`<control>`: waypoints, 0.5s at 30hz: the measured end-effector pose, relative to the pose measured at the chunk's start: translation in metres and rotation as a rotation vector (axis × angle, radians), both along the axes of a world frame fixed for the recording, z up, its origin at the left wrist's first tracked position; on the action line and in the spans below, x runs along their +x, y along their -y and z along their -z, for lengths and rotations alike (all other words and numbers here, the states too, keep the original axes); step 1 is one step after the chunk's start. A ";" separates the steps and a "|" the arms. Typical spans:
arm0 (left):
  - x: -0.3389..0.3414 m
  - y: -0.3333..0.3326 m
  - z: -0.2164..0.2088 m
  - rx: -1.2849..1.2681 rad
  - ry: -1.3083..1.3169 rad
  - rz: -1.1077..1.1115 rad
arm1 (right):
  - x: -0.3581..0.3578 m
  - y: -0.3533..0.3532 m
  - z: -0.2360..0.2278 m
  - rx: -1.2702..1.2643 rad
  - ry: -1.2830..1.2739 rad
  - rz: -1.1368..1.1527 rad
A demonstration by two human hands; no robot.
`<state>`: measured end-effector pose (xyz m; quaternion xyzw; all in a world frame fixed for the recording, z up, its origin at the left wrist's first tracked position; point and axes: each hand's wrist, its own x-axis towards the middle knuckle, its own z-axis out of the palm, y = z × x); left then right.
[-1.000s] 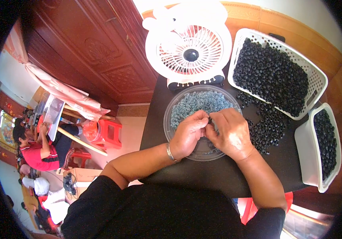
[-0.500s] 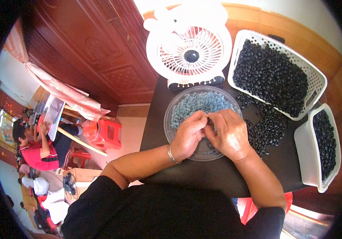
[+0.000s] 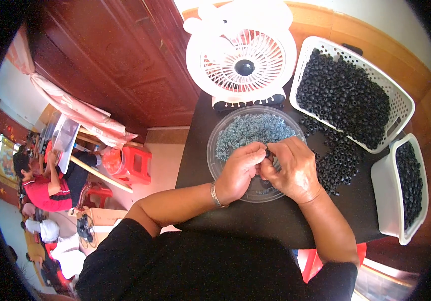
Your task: The person sorts small black rubber parts by hand, placing them into a bowl.
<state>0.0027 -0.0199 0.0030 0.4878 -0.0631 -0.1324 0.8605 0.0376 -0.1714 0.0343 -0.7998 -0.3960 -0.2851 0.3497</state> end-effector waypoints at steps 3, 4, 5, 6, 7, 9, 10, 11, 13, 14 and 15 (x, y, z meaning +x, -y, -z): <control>-0.004 0.001 0.000 0.017 0.033 -0.063 | -0.001 -0.003 0.002 0.016 0.007 -0.015; -0.005 0.001 -0.001 0.011 0.024 -0.064 | -0.002 -0.003 0.002 0.006 -0.001 -0.015; -0.005 0.001 -0.001 0.005 0.015 -0.064 | -0.002 -0.003 0.002 -0.004 -0.008 -0.014; -0.005 0.002 -0.001 0.005 0.015 -0.063 | -0.002 -0.003 0.002 -0.004 -0.009 -0.013; -0.006 0.002 0.000 0.017 0.012 -0.064 | -0.003 -0.002 0.001 -0.007 0.002 -0.016; -0.006 0.002 0.001 0.031 0.010 -0.062 | -0.003 -0.002 0.001 -0.008 0.012 -0.018; -0.006 0.002 0.002 0.043 0.011 -0.070 | -0.003 -0.002 0.002 -0.009 0.014 -0.018; -0.005 0.002 0.003 0.056 0.014 -0.079 | -0.003 -0.002 0.002 -0.009 0.016 -0.019; -0.002 0.002 0.006 0.029 0.008 -0.065 | -0.002 -0.002 0.003 -0.012 0.014 -0.010; 0.000 0.002 0.007 0.001 -0.001 -0.054 | -0.002 -0.002 0.003 -0.017 0.009 -0.003; 0.000 0.002 0.007 0.002 0.003 -0.052 | -0.001 -0.002 0.001 -0.015 0.013 -0.001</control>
